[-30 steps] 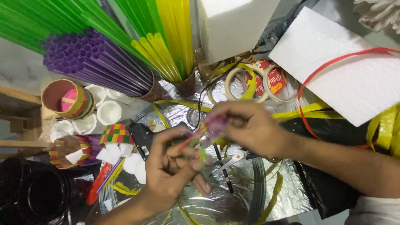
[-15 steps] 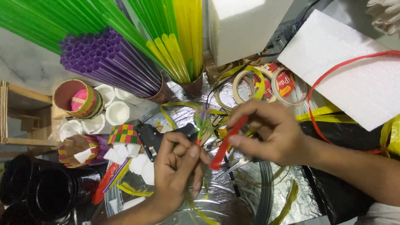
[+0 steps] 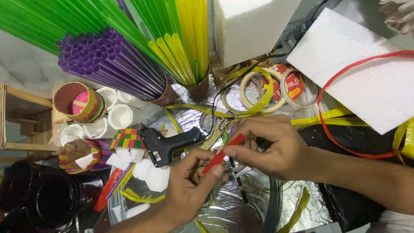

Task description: Cutting red plastic strips and assembling them with other colored strips using a hot glue gun to create a decorative object.

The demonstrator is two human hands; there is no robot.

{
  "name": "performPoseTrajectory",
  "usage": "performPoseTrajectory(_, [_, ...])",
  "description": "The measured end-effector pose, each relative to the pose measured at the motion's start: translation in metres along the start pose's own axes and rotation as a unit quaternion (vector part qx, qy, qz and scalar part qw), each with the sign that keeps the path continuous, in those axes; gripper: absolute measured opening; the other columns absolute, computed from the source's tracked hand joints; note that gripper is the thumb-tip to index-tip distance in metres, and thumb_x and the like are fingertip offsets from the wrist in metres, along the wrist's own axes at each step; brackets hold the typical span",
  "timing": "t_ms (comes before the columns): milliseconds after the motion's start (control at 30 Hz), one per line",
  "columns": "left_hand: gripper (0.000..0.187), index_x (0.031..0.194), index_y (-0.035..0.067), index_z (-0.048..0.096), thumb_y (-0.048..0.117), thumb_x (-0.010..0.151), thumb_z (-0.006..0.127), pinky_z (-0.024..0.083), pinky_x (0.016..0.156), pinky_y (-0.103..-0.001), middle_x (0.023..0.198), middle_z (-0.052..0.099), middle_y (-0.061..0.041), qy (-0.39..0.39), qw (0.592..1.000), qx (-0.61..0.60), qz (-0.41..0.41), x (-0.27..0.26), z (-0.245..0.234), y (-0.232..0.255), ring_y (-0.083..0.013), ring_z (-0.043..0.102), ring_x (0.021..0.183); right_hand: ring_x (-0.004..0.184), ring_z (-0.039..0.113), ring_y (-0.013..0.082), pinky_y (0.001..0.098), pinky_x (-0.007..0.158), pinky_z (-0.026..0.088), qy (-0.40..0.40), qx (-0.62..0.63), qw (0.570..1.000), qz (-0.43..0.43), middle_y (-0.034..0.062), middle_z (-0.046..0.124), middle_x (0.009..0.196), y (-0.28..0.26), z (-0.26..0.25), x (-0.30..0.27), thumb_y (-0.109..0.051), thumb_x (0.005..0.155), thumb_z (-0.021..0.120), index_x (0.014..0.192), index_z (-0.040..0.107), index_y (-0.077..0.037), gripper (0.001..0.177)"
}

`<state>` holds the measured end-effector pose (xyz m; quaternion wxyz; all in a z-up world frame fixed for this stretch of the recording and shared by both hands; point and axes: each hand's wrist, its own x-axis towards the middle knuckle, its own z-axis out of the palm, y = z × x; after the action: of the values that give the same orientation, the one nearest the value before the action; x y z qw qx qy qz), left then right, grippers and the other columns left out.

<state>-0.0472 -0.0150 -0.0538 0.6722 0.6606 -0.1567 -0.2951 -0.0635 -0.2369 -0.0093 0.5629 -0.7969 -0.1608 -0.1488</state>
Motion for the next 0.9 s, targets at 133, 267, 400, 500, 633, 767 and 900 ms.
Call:
performPoseTrajectory(133, [0.020,0.114,0.004,0.063,0.016,0.099,0.066,0.026,0.037,-0.026,0.052,0.050,0.004,-0.085,0.995,0.052,-0.013,0.005,-0.005,0.013,-0.0083,0.039,0.040,0.048,0.054,0.0104,0.0237,0.045,0.044,0.043,0.058,0.996,-0.061,0.0017,0.058,0.059,0.016,-0.007,-0.006,-0.009,0.094,0.056,0.081,0.058,-0.004,0.014])
performPoseTrajectory(267, [0.016,0.113,0.009,0.065,0.019,0.102,0.059,0.042,0.047,-0.026,0.084,0.071,0.001,-0.104,0.943,0.275,0.158,0.008,-0.007,0.036,-0.0080,0.049,0.049,0.062,0.059,0.0160,0.0189,0.041,0.058,0.104,0.112,0.988,-0.012,0.0135,0.059,0.086,0.018,-0.023,-0.009,-0.014,0.095,0.054,0.087,0.056,-0.005,0.012])
performPoseTrajectory(400, [0.053,0.149,0.012,0.043,0.031,0.102,0.056,0.059,0.065,-0.053,0.134,0.063,-0.015,-0.192,0.871,0.436,0.121,0.004,-0.010,0.033,-0.0375,0.074,0.093,0.055,0.071,0.0081,0.0127,0.044,0.062,0.049,0.141,0.988,-0.046,0.0133,0.073,0.086,0.020,-0.016,-0.004,-0.001,0.093,0.061,0.087,0.059,-0.001,0.006])
performPoseTrajectory(500, [0.050,0.140,0.015,0.050,0.042,0.100,0.063,0.050,0.039,-0.047,0.107,0.066,-0.004,-0.119,0.811,0.539,0.192,-0.001,-0.019,0.031,-0.0289,0.069,0.064,0.055,0.068,0.0087,0.0160,0.045,0.058,0.017,0.125,0.991,-0.033,0.0107,0.072,0.079,0.035,-0.001,-0.008,-0.009,0.092,0.068,0.082,0.060,-0.004,0.014])
performPoseTrajectory(633, [0.042,0.129,0.003,0.059,0.027,0.097,0.073,0.054,0.050,-0.028,0.089,0.074,-0.004,-0.072,0.850,0.444,0.275,0.005,-0.029,0.046,-0.0118,0.073,0.065,0.051,0.062,0.0089,0.0210,0.045,0.048,-0.050,0.079,0.994,-0.058,0.0044,0.071,0.071,0.036,0.008,-0.006,-0.006,0.083,0.079,0.088,0.066,-0.005,0.014])
performPoseTrajectory(767, [0.036,0.127,0.000,0.058,0.015,0.097,0.070,0.056,0.059,-0.027,0.103,0.073,-0.007,-0.064,0.864,0.407,0.288,0.015,-0.026,0.037,-0.0127,0.072,0.071,0.051,0.061,0.0094,0.0215,0.046,0.049,-0.078,0.016,0.996,-0.050,0.0027,0.071,0.072,0.035,0.012,-0.005,-0.015,0.086,0.078,0.093,0.071,-0.006,0.013])
performPoseTrajectory(900, [0.010,0.107,0.004,0.064,0.011,0.100,0.064,0.049,0.051,-0.027,0.082,0.070,-0.003,-0.053,0.890,0.363,0.272,0.020,-0.027,0.031,-0.0130,0.063,0.055,0.054,0.062,0.0140,0.0241,0.050,0.050,-0.085,0.005,0.992,-0.094,0.0039,0.071,0.075,0.041,0.015,-0.005,-0.020,0.089,0.077,0.093,0.068,-0.007,0.017])
